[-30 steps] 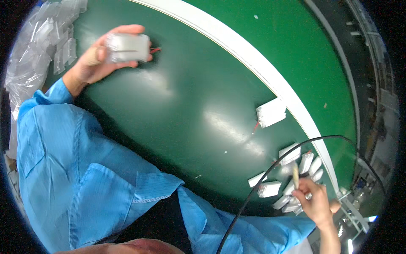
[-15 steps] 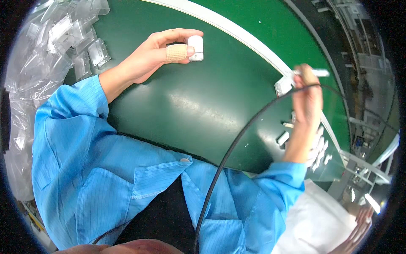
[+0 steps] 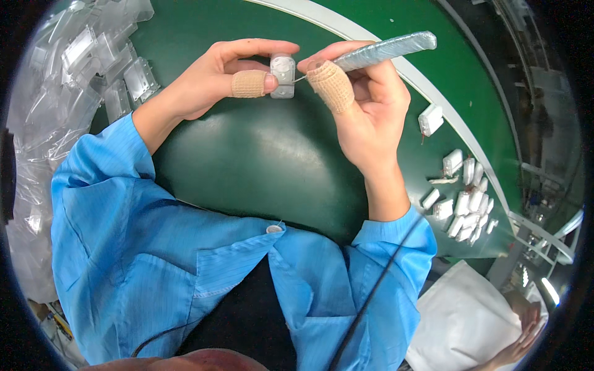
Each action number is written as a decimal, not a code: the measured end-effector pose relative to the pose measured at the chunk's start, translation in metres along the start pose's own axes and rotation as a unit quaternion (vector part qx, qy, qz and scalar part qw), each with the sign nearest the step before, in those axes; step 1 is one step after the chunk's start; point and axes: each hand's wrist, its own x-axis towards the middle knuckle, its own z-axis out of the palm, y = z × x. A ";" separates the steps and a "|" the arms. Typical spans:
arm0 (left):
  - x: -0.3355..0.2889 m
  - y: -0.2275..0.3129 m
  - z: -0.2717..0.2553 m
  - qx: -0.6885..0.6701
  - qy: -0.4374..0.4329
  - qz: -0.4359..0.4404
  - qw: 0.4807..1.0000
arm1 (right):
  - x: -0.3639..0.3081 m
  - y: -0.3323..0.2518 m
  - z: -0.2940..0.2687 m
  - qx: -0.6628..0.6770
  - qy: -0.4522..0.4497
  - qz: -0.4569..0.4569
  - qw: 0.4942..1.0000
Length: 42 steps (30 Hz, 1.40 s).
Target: The person assembles small electronic components into plastic housings using tweezers, connecting red wires to the components.
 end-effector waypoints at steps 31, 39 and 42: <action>-0.006 0.003 0.003 0.037 0.043 0.033 0.998 | 0.000 0.000 0.009 0.057 0.039 0.166 0.984; -0.008 0.006 0.006 0.058 0.070 0.042 0.995 | 0.000 0.000 0.011 0.077 0.065 0.167 0.981; -0.008 0.002 0.007 0.049 0.074 0.049 0.995 | 0.000 0.001 0.011 0.093 0.064 0.174 0.978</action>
